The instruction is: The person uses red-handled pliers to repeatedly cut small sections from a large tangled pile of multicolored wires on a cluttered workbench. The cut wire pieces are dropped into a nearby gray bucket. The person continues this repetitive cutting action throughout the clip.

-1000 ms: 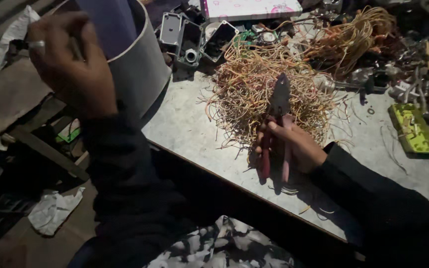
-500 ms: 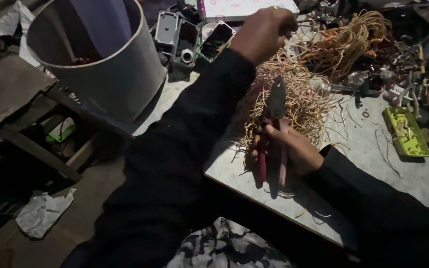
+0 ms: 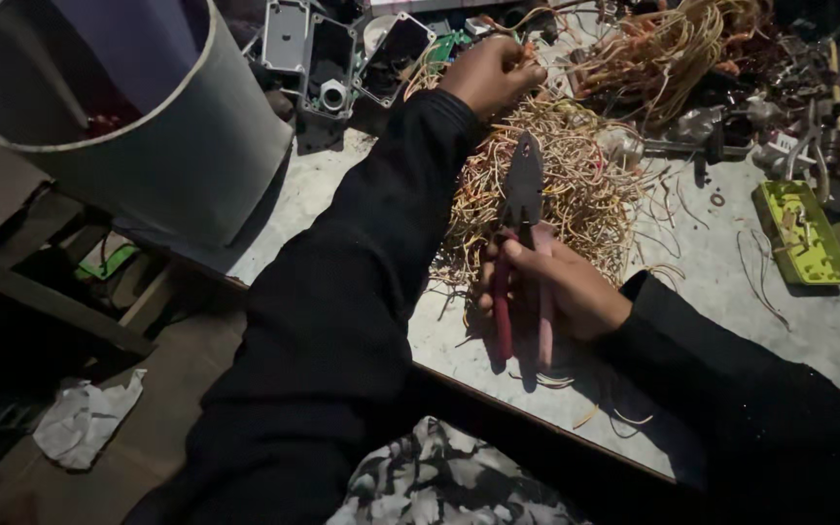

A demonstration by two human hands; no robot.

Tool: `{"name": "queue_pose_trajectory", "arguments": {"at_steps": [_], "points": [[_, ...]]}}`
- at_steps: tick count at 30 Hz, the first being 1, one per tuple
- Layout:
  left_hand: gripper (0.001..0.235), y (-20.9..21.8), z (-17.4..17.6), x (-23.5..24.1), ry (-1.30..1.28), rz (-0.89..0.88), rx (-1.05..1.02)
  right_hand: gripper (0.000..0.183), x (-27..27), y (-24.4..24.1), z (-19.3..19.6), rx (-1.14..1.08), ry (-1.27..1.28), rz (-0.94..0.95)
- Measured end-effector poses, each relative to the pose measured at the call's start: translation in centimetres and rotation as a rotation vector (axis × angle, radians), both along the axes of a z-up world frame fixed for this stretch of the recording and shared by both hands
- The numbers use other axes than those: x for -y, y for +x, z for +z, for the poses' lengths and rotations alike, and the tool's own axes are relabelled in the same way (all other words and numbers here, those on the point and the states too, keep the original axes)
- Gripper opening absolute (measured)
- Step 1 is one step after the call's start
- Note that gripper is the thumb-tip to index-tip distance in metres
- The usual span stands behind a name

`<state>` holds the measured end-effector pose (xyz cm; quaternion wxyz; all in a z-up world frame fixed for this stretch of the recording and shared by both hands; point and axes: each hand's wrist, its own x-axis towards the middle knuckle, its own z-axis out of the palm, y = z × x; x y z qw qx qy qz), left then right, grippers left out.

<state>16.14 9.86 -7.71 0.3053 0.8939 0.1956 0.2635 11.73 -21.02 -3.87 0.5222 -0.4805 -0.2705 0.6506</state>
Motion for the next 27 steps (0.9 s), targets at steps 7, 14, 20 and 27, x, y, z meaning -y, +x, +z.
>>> {"name": "queue_pose_trajectory", "arguments": {"at_steps": [7, 14, 20, 27], "points": [[0.028, -2.5, 2.5, -0.1, -0.224, -0.128, 0.547, 0.032, 0.4, -0.2, -0.4, -0.069, 0.079, 0.014], [0.023, -6.8, 3.9, 2.0, -0.196, -0.464, 0.460, 0.037, 0.3, -0.3, -0.2, -0.094, 0.051, -0.018], [0.030, -11.1, 5.6, 5.4, -0.105, -0.250, 0.481, 0.053, 1.2, -0.5, 0.1, 0.169, 0.007, 0.017], [0.020, -14.9, 8.0, 8.8, -0.275, -0.364, 0.573, 0.058, 1.4, -1.4, 2.3, 0.024, 0.096, 0.038]]}}
